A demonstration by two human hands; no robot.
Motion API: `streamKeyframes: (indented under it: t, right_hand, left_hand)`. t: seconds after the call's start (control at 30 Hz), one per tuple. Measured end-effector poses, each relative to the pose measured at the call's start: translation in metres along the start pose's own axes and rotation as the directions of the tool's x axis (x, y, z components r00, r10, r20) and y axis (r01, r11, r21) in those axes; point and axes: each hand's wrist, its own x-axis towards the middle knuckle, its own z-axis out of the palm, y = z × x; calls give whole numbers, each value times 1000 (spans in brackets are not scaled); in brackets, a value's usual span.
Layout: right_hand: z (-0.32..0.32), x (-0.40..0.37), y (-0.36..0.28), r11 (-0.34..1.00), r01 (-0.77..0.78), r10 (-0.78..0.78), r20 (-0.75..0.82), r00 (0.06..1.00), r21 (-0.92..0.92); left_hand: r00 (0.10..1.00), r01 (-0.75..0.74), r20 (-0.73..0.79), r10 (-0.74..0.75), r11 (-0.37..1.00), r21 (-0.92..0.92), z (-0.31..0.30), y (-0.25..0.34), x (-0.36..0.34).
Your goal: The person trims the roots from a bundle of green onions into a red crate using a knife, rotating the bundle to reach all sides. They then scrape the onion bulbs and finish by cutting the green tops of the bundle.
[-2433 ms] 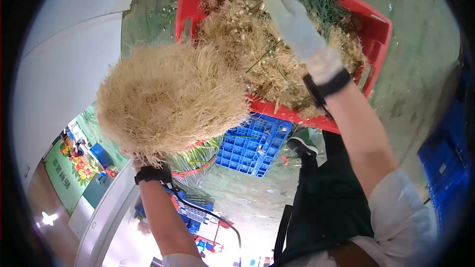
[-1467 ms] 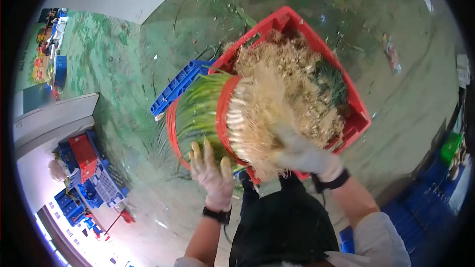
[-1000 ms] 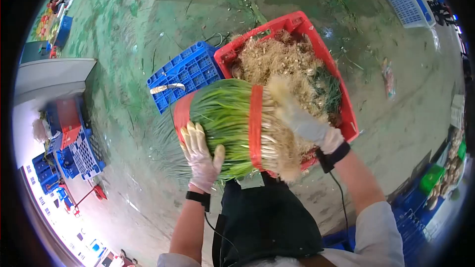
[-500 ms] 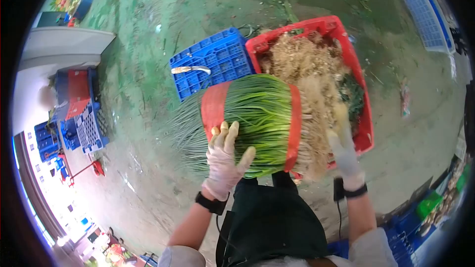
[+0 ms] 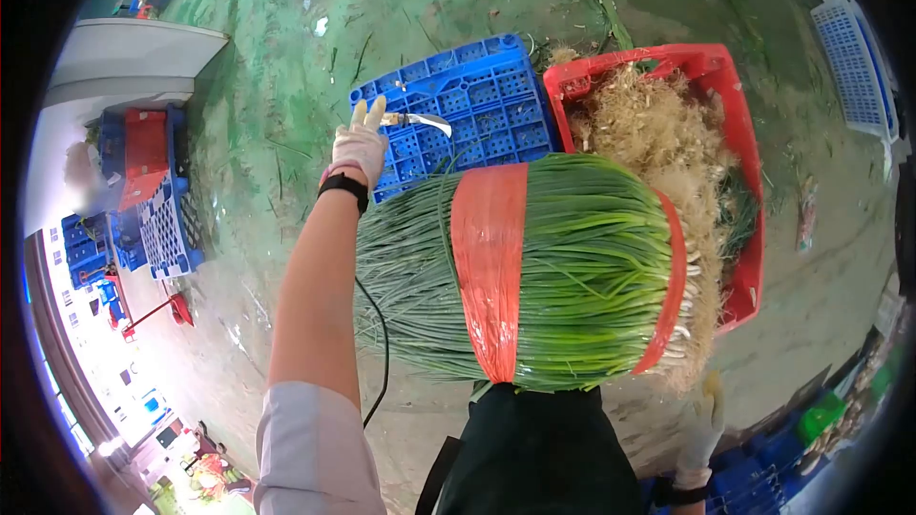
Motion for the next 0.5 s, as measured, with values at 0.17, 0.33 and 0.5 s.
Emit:
streamKeyframes:
  t: [0.17, 0.33, 0.5]
  right_hand:
    - [30, -30, -22, 979, 115, -121, -25, 992, -166]
    - [58, -58, -45, 935, 165, -189, -49, 981, -315]
    - [103, -81, -116, 823, 390, -423, 14, 906, -414]
  left_hand:
    - [981, -30, -191, 45, 996, 78, 42, -8, 53]
    - [960, -8, -275, -61, 970, -244, 23, -25, 33]
    - [714, -373, -684, -149, 746, -552, -6, -40, -35]
